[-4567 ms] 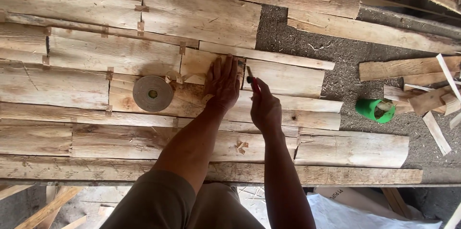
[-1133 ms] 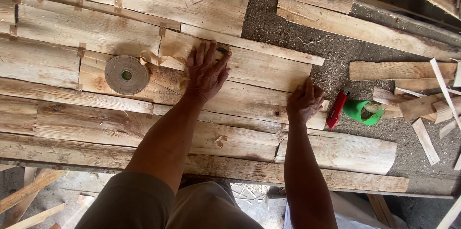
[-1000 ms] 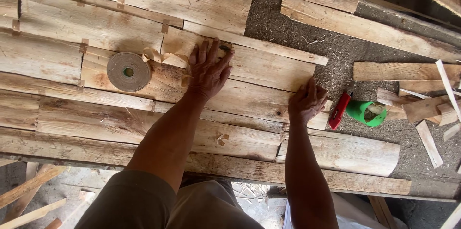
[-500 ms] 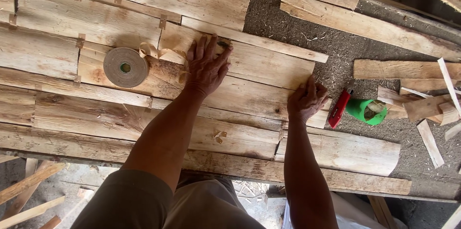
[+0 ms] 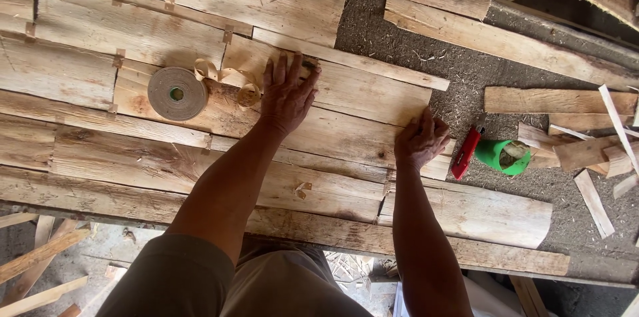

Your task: Apply adhesive tape and trim thin wooden veneer strips to assemble or repair a panel.

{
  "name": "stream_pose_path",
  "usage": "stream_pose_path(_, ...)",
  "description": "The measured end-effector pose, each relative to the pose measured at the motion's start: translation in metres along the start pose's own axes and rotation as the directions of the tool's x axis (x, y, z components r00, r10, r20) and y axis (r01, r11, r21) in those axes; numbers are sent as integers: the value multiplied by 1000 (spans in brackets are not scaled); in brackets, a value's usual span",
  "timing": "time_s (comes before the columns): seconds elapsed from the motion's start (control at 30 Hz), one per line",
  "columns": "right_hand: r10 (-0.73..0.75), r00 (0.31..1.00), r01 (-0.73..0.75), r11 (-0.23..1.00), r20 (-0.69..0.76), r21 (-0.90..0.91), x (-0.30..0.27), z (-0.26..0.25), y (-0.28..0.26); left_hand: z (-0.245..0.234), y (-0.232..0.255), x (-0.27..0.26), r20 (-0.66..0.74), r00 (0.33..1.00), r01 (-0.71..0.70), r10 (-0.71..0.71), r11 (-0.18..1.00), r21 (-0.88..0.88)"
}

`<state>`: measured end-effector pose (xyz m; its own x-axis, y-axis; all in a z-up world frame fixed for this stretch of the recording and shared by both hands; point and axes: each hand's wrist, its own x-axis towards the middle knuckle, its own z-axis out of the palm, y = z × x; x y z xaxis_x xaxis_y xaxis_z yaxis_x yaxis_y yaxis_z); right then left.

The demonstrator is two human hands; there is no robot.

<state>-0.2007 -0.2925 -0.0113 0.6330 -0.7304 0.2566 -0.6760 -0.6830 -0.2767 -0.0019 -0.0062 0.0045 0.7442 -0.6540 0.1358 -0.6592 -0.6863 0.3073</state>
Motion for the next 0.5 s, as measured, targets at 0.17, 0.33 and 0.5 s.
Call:
stream_pose_path(0.17, 37, 999, -37, 999, 22, -1, 1, 0, 0, 5, 3, 4, -13, 1000, -22, 23, 999, 38)
stream_pose_path(0.33, 110, 991, -110, 994, 77, -10, 2, 0, -3, -3, 2, 8, -102, 991, -80, 87, 994, 71)
stream_pose_path(0.5, 79, 996, -80, 997, 38, 25, 0, -7, -9, -12, 15, 20, 58, 996, -82, 69, 962, 260)
